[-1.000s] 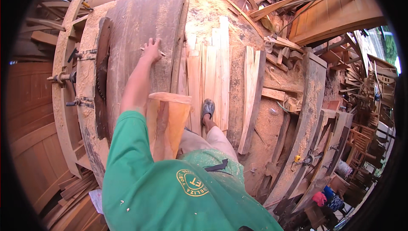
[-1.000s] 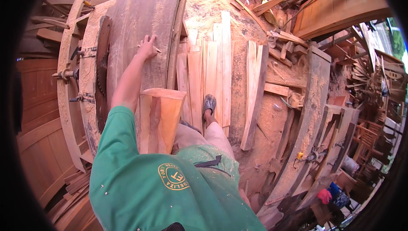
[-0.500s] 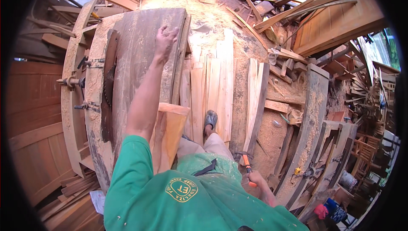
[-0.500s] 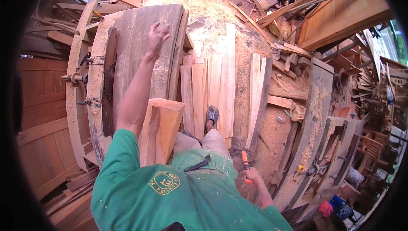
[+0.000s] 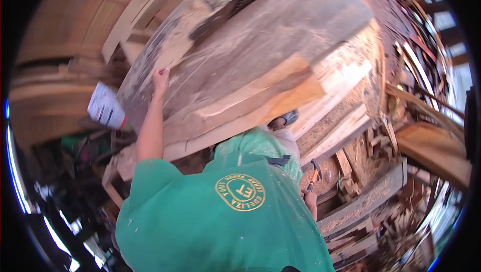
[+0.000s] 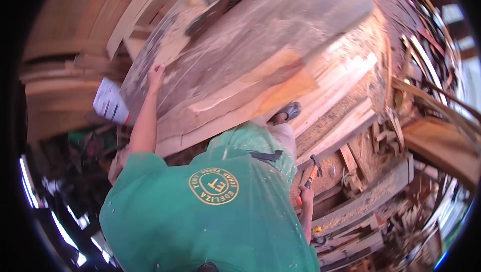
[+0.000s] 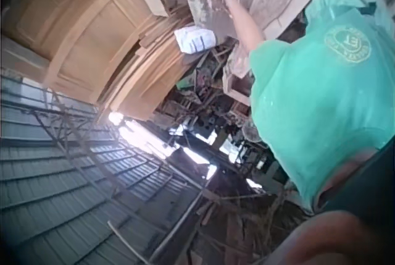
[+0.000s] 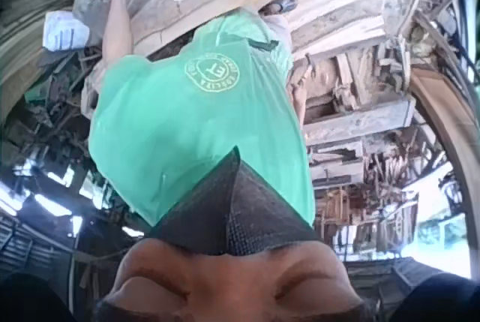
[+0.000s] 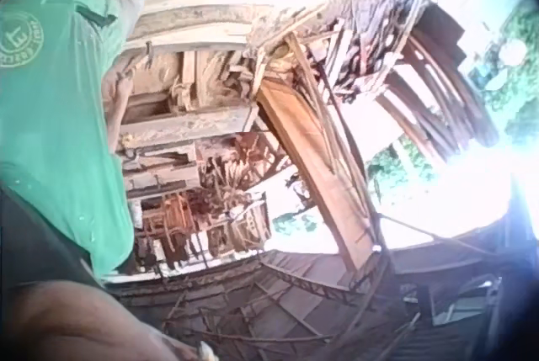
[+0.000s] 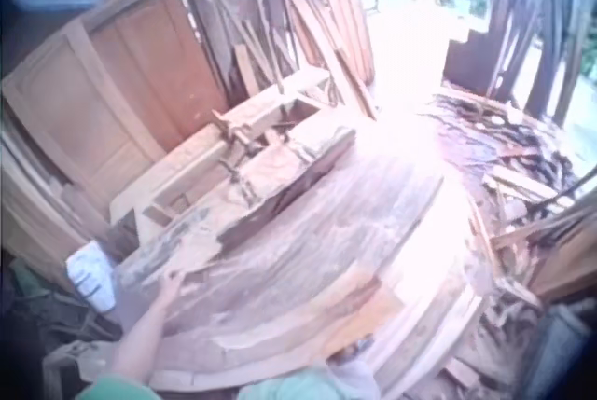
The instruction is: The person moves a standing fan aside and uses a hammer to pry and peel wood strips and bark from a wooden plank by hand.
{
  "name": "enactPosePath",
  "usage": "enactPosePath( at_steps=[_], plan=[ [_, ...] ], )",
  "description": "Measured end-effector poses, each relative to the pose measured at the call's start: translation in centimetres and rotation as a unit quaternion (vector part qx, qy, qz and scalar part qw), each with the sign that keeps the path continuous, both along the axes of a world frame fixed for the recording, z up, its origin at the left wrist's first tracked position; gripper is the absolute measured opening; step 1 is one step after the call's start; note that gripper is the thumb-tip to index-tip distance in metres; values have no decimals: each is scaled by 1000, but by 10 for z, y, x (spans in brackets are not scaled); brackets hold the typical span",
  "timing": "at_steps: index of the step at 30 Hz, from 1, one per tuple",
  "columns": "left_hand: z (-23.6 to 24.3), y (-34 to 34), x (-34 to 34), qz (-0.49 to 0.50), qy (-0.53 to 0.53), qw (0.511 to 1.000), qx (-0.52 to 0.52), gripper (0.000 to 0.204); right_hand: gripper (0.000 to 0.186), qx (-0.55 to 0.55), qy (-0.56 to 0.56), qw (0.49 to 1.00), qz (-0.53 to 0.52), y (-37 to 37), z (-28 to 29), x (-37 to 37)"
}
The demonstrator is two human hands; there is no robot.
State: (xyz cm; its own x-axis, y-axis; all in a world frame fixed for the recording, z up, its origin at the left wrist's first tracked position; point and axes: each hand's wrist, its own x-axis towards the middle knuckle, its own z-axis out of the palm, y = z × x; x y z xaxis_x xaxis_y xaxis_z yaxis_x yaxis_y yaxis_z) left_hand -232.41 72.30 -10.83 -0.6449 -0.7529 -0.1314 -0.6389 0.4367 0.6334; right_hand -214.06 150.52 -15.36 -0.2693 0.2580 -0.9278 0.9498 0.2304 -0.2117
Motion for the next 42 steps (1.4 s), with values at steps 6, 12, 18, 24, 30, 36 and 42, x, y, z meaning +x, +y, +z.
enactPosePath(
  at_steps=[6, 12, 18, 24, 30, 36, 42],
  plan=[
    [-16, -60, 202, 120, -246, 962, -22, 105, 12, -38, -52, 992, 112, -32, 8, 19],
    [-70, -82, 238, 89, -283, 953, 64, 93, 12, 8, -27, 987, 157, -80, 43, 6],
    [-87, -111, 220, 171, -252, 920, 245, 41, 12, 39, 14, 984, 173, -111, 85, -11],
    [-39, -41, 110, -26, 59, 958, 279, 37, 12, 61, 31, 981, 181, -107, 120, -25],
    [72, 123, -63, -351, -6, 905, 242, 30, 12, 62, 67, 988, 124, -88, 126, -31],
    [62, 258, -172, -286, 74, 929, 222, 40, 12, 26, 66, 993, 94, -38, 93, -73],
    [235, 439, -153, -783, 138, 511, 327, 97, 12, -48, 45, 998, 11, -15, 56, -115]
  ],
)
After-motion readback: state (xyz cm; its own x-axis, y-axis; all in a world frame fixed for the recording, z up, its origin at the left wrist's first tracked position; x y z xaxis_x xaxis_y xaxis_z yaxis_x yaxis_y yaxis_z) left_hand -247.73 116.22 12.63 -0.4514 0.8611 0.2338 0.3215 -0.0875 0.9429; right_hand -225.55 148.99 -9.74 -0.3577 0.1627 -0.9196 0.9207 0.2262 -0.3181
